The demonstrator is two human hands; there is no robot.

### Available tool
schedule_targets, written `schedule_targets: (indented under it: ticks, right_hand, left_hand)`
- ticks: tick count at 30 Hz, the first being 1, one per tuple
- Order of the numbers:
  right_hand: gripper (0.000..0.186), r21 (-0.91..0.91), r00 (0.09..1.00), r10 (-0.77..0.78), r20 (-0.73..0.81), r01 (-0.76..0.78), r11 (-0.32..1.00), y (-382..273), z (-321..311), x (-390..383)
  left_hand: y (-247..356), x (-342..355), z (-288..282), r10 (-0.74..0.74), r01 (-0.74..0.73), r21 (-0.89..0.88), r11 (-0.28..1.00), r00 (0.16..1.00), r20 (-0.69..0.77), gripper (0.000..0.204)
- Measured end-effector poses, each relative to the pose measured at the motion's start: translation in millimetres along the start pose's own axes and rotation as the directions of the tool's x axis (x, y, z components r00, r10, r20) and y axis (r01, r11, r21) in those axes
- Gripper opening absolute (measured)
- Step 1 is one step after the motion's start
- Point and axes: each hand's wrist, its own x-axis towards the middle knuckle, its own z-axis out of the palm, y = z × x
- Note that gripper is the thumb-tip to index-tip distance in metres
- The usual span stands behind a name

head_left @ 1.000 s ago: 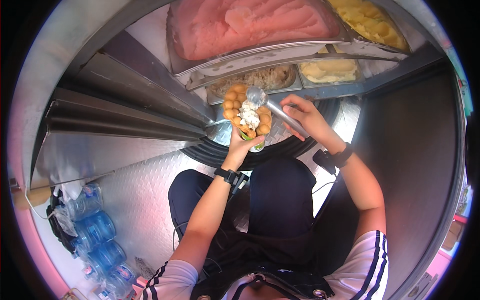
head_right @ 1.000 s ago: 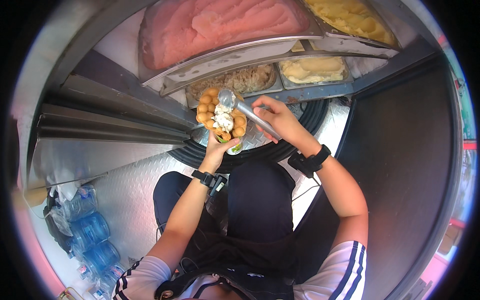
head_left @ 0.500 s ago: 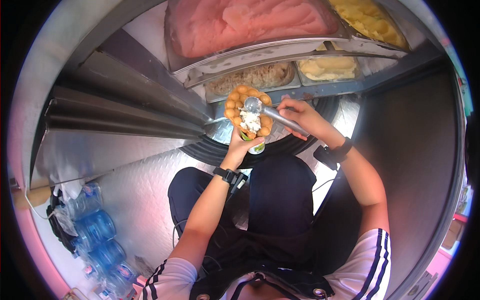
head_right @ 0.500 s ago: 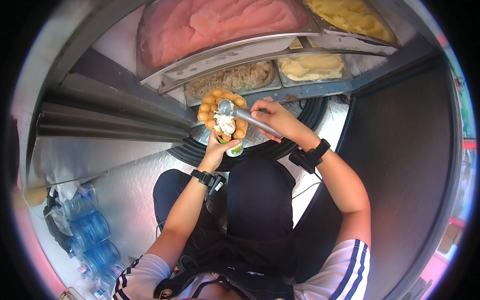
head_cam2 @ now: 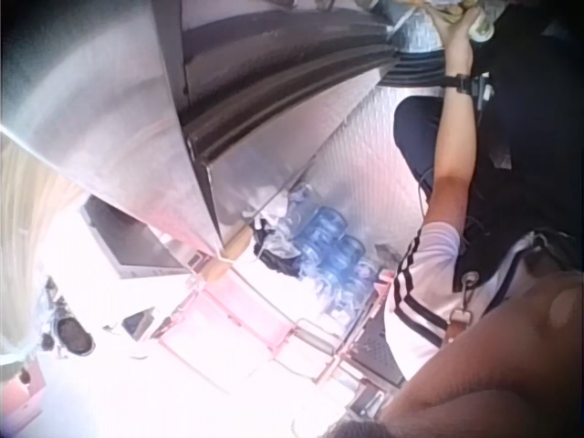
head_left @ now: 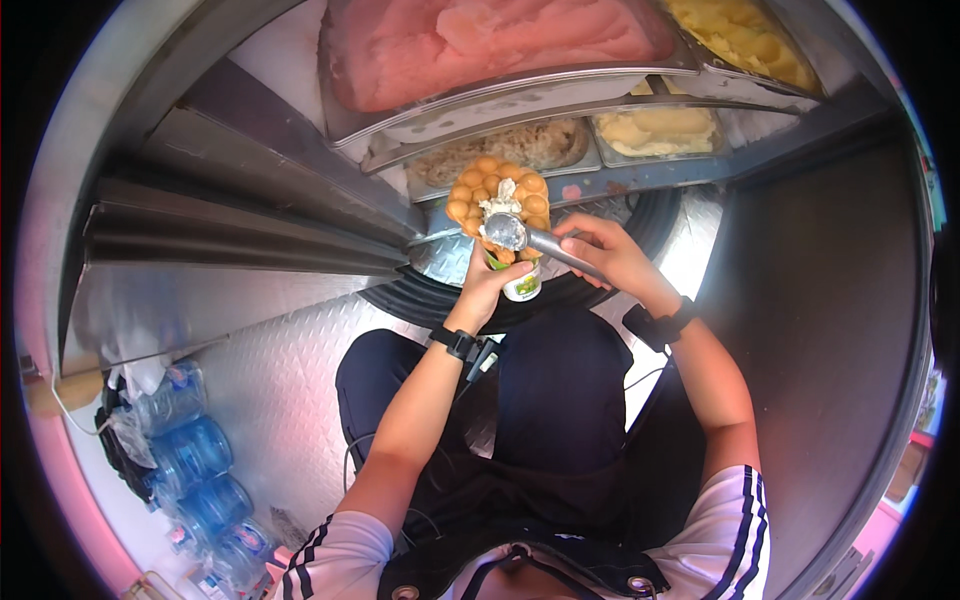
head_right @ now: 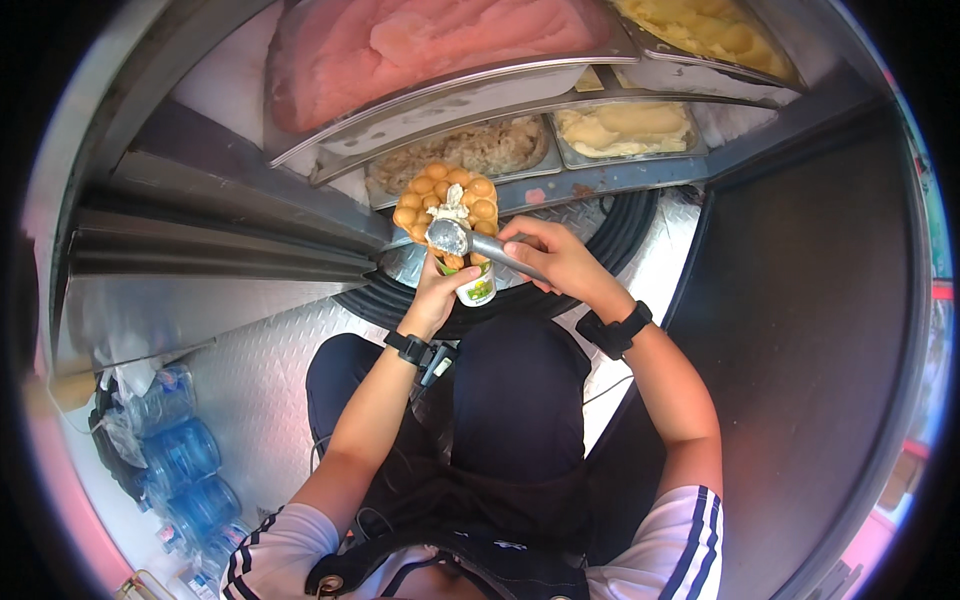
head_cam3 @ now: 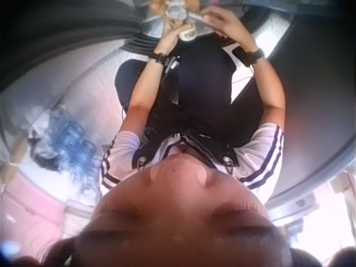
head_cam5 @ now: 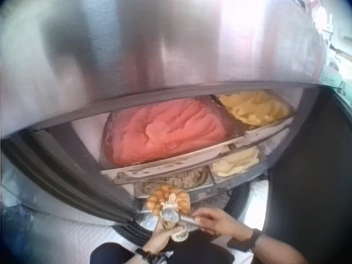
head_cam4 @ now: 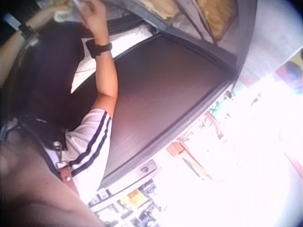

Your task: Preparing a bubble waffle dessert with ice cream and toppings in a dessert shop.

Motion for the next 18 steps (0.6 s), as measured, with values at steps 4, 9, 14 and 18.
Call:
schedule_targets:
  ticks: [4, 9, 14, 18]
  right_hand:
    - [0.017, 0.04, 1.0, 0.015, 0.023, -0.016, 0.999, 0.4, -6.6, -2.2]
    - [0.017, 0.469, 0.995, 0.087, 0.05, -0.1, 0.878, -9.0, -22.6, 0.6]
    - [0.017, 0.45, 0.993, 0.108, 0.04, -0.114, 0.886, -22.5, -28.8, 4.0]
    - [0.018, 0.384, 0.968, 0.226, 0.107, -0.25, 0.889, -27.3, -34.6, 12.2]
  left_hand:
    - [-4.0, 0.3, 0.7, 0.021, -0.021, 0.01, 1.0, 1.0, 0.004, 0.077]
    - [-1.0, 4.7, 3.4, 0.026, -0.027, 0.051, 0.998, 0.999, 0.024, 0.075]
    - [-4.7, 2.9, -0.7, 0.027, -0.029, 0.078, 0.997, 0.999, 0.016, 0.084]
    - [-5.3, 7.3, 1.6, 0.053, -0.067, 0.195, 0.978, 0.996, 0.073, 0.088]
